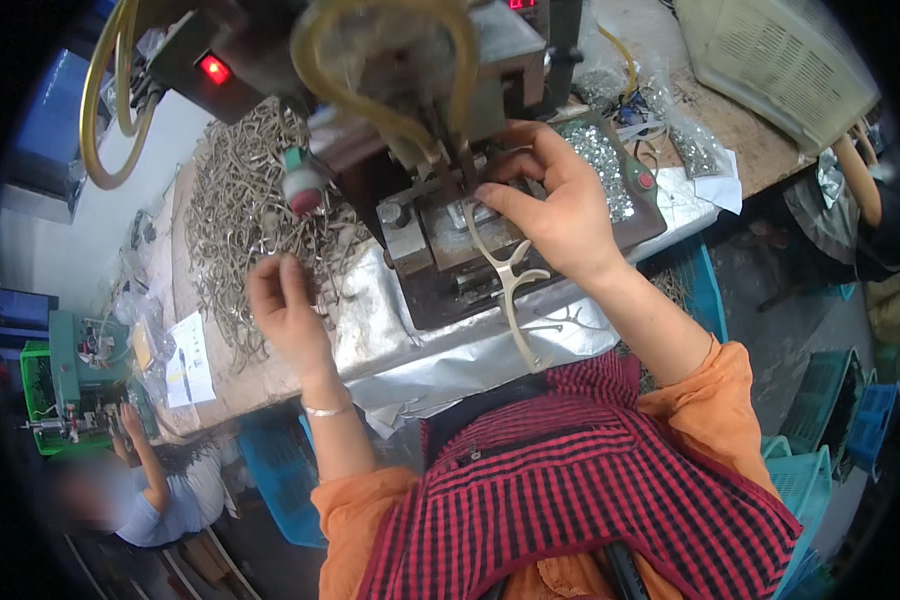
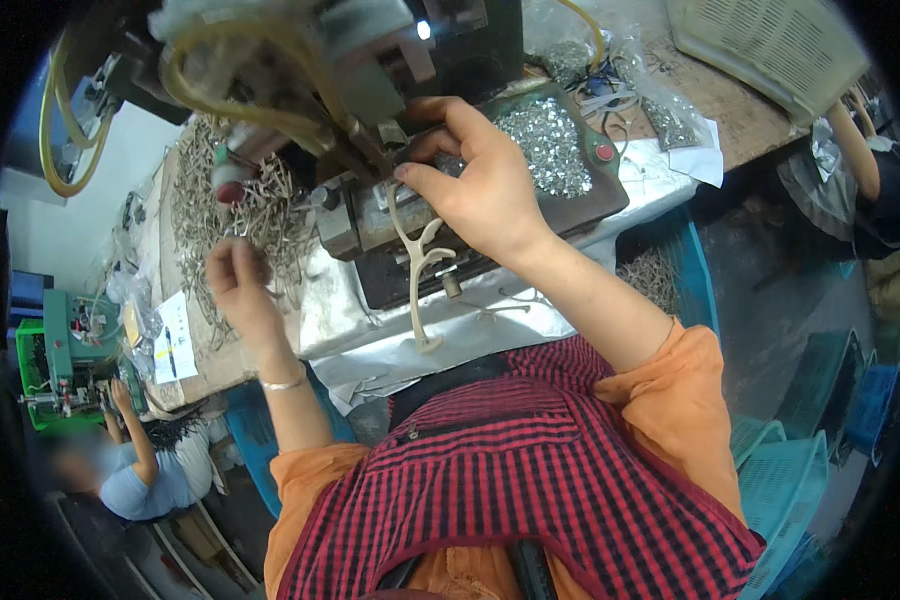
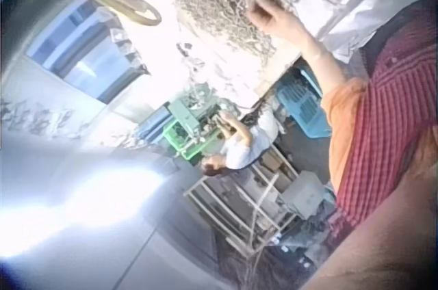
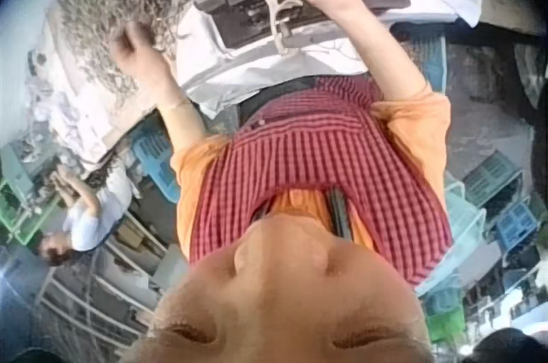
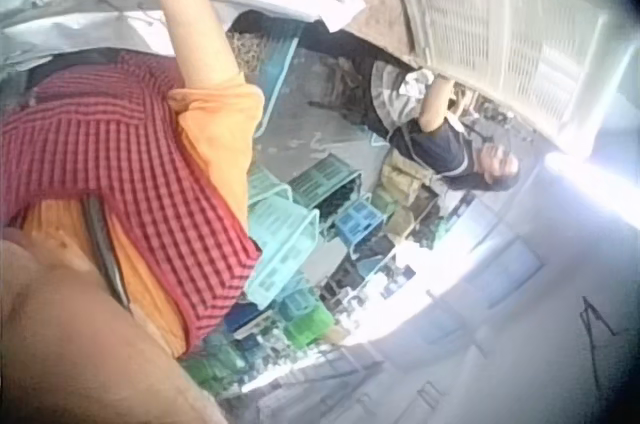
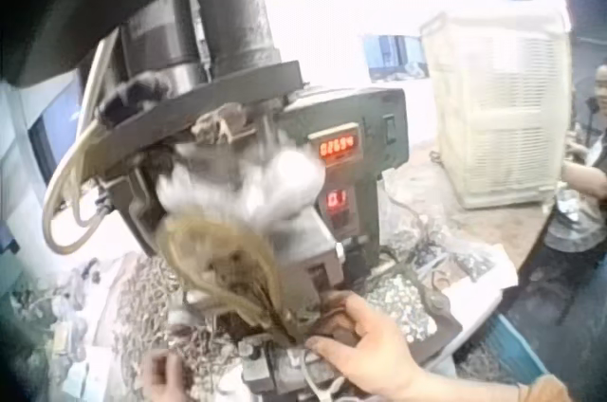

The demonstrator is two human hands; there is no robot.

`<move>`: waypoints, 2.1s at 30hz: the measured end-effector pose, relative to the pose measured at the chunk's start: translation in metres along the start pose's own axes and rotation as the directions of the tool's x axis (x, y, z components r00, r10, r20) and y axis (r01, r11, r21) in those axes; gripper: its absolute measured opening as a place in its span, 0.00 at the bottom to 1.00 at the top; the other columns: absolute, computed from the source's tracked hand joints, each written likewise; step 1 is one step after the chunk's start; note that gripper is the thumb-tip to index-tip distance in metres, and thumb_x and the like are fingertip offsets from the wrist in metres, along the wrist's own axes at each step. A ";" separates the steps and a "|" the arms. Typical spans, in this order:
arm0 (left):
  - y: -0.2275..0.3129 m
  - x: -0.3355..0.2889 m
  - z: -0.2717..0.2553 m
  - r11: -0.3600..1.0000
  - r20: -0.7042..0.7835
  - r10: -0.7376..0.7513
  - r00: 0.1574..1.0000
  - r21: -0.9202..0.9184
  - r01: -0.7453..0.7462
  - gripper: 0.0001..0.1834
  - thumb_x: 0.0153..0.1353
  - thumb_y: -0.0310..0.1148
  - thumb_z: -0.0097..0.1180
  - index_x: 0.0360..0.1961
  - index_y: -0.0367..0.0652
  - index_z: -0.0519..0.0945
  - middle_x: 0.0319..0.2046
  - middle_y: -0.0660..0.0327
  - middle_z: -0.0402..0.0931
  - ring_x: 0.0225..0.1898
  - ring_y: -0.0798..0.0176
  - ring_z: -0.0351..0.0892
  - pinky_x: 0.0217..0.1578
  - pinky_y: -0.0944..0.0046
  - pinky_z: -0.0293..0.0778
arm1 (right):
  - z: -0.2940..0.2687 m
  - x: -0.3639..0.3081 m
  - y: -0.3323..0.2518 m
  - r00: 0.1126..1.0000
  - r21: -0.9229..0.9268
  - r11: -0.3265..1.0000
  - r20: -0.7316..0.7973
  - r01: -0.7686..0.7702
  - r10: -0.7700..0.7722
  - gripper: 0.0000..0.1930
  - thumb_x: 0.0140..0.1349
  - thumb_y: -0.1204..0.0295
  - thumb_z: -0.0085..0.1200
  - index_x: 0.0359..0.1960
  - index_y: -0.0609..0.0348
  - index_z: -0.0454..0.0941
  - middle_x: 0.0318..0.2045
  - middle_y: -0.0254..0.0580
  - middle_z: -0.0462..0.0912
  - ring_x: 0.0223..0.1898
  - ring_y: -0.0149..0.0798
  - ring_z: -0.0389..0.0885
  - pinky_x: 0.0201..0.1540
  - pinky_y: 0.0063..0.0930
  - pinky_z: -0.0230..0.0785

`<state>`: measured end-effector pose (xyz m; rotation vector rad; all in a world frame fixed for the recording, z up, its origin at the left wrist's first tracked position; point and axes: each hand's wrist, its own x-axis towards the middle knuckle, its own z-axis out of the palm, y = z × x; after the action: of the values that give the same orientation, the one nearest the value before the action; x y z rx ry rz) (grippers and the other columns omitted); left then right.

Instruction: The person repeatedly picks up small metal pins and wire segments, inserts them into a press machine, and removes the assembled units. The person also gathers and repositions loose wire segments on the worktable to maintain a steady supply for the machine.

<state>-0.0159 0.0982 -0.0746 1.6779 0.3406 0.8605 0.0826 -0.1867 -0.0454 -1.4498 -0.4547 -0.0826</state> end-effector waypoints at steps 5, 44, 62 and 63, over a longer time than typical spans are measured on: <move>0.118 -0.002 0.051 0.798 0.171 0.539 0.825 -0.416 -0.435 0.09 0.68 0.19 0.57 0.44 0.35 0.70 0.39 0.51 0.79 0.40 0.59 0.84 0.45 0.58 0.87 | 0.011 -0.002 -0.021 0.997 0.204 0.976 0.018 -0.078 0.076 0.27 0.57 0.80 0.63 0.59 0.68 0.72 0.34 0.37 0.85 0.42 0.27 0.82 0.50 0.22 0.72; 0.091 -0.045 0.101 0.472 0.594 0.744 0.307 -0.140 -0.871 0.16 0.48 0.24 0.74 0.37 0.43 0.82 0.38 0.56 0.88 0.26 0.62 0.83 0.22 0.68 0.72 | -0.046 -0.031 0.045 0.940 -0.889 0.317 0.277 0.329 -0.199 0.06 0.46 0.71 0.63 0.26 0.57 0.87 0.58 0.49 0.80 0.66 0.49 0.72 0.46 0.40 0.77; 0.031 0.018 -0.009 0.684 0.423 0.347 0.837 0.496 -0.534 0.10 0.61 0.18 0.59 0.43 0.37 0.84 0.40 0.53 0.83 0.42 0.53 0.85 0.46 0.58 0.79 | -0.054 -0.004 0.046 0.988 -0.695 0.716 -0.145 -0.060 -0.058 0.07 0.58 0.71 0.62 0.37 0.59 0.83 0.37 0.48 0.86 0.42 0.50 0.85 0.47 0.39 0.76; 0.017 0.026 0.000 0.615 0.495 0.263 0.828 0.576 -0.539 0.10 0.61 0.20 0.59 0.42 0.40 0.85 0.39 0.53 0.83 0.41 0.51 0.84 0.44 0.56 0.79 | -0.053 -0.003 0.048 0.983 -0.657 0.753 -0.154 -0.029 -0.096 0.07 0.59 0.72 0.62 0.38 0.59 0.84 0.37 0.48 0.87 0.42 0.50 0.85 0.47 0.38 0.76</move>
<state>-0.0017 0.1099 -0.0497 2.6744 -0.0099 0.7562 0.1085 -0.2319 -0.0944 -2.1129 -0.3100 -0.4401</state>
